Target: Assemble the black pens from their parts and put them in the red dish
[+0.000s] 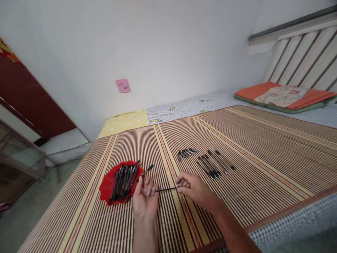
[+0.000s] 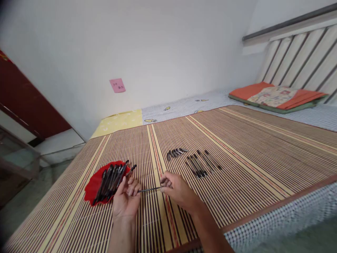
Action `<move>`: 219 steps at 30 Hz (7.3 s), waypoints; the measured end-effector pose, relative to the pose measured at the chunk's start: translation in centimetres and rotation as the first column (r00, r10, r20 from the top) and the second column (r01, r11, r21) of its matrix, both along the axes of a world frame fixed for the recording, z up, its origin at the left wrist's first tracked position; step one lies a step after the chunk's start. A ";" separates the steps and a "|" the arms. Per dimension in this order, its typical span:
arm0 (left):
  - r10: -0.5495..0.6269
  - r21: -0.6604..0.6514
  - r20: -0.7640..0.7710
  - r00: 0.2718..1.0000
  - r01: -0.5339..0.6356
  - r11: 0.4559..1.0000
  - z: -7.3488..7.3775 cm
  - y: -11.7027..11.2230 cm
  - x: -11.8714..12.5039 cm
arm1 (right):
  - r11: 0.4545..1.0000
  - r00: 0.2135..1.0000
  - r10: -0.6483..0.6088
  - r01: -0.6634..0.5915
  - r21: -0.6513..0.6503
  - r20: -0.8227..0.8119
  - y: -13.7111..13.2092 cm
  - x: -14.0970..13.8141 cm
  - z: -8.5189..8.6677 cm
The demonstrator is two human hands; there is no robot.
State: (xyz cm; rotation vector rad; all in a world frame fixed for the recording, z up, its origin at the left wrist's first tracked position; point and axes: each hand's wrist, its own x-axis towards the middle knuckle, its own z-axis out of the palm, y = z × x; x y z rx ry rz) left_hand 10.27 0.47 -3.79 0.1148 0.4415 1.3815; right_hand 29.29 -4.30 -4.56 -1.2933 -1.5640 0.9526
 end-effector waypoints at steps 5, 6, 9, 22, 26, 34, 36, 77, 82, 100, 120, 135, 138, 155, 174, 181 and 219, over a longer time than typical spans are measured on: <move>-0.032 -0.033 0.013 0.999 0.032 0.999 0.6 -0.1 -0.2 | 0.998 0.999 0.006 -0.003 0.067 -0.040 0.0 -0.3 0.8; -0.029 -0.034 0.023 0.999 0.030 0.999 0.7 -0.1 -0.2 | 0.996 0.999 -0.007 0.010 0.089 -0.035 0.0 -0.4 0.9; -0.007 -0.031 0.054 0.999 0.009 0.999 0.9 -0.1 -0.4 | 0.990 0.999 -0.035 0.039 0.134 -0.037 0.0 -0.9 1.2; 0.057 0.168 0.055 0.997 -0.066 0.984 1.5 -0.3 -1.6 | 1.000 0.933 -0.005 0.012 0.016 -0.359 0.1 -2.9 0.8; 0.077 0.231 0.001 0.997 -0.075 0.970 1.8 -0.5 -1.6 | 0.999 0.937 -0.013 0.023 0.024 -0.349 0.2 -2.9 0.5; 0.080 0.206 -0.024 0.996 -0.074 0.976 2.1 -0.7 -1.0 | 0.988 0.744 -0.143 0.068 -0.139 -0.652 1.0 -4.1 -0.5; 0.083 0.206 -0.020 0.996 -0.078 0.976 2.1 -0.8 -0.8 | 0.978 0.599 -0.191 0.046 -0.205 -0.777 1.1 -4.8 -0.6; 0.255 0.157 -0.165 0.953 -0.230 0.961 1.2 -0.4 -0.4 | 0.909 0.420 -0.227 0.415 -0.036 -0.879 0.3 -1.2 2.9; 0.248 0.133 -0.139 0.959 -0.230 0.964 1.2 -0.4 -0.5 | 0.913 0.435 -0.240 0.405 -0.050 -0.868 0.2 -1.3 3.1; 0.241 0.197 -0.208 0.948 -0.201 0.960 1.8 -0.9 0.6 | 0.923 0.727 -0.238 0.376 0.084 -0.645 -0.8 -3.1 4.8; 0.176 0.253 -0.414 0.893 -0.073 0.965 2.1 -1.3 1.3 | 0.952 0.921 -0.216 0.272 0.140 -0.325 -0.3 -3.2 2.8; 0.238 0.274 -0.492 0.838 -0.110 0.955 1.4 -0.7 1.2 | 0.972 0.943 -0.186 0.217 0.086 -0.274 -0.1 -2.7 3.5; 0.225 0.290 -0.508 0.832 -0.082 0.954 1.8 -1.0 1.2 | 0.977 0.949 -0.156 0.189 0.098 -0.274 -0.2 -3.0 3.5; 0.243 0.315 -0.577 0.780 -0.061 0.947 1.5 -0.8 0.8 | 0.991 0.985 -0.109 0.119 0.068 -0.133 -0.2 -2.5 2.8; 0.221 0.161 -0.594 0.774 -0.155 0.975 1.2 -0.2 0.1 | 0.894 0.680 -0.393 0.439 0.084 0.619 5.0 0.2 0.8; 0.070 0.077 -0.453 0.889 -0.039 0.996 1.3 -0.2 0.3 | 0.867 0.524 -0.370 0.492 0.082 0.767 11.3 -0.3 0.1; 0.103 0.182 -0.388 0.916 -0.034 0.983 1.2 -0.3 0.5 | 0.977 0.601 -0.201 0.184 -0.111 -0.773 2.0 -1.5 2.7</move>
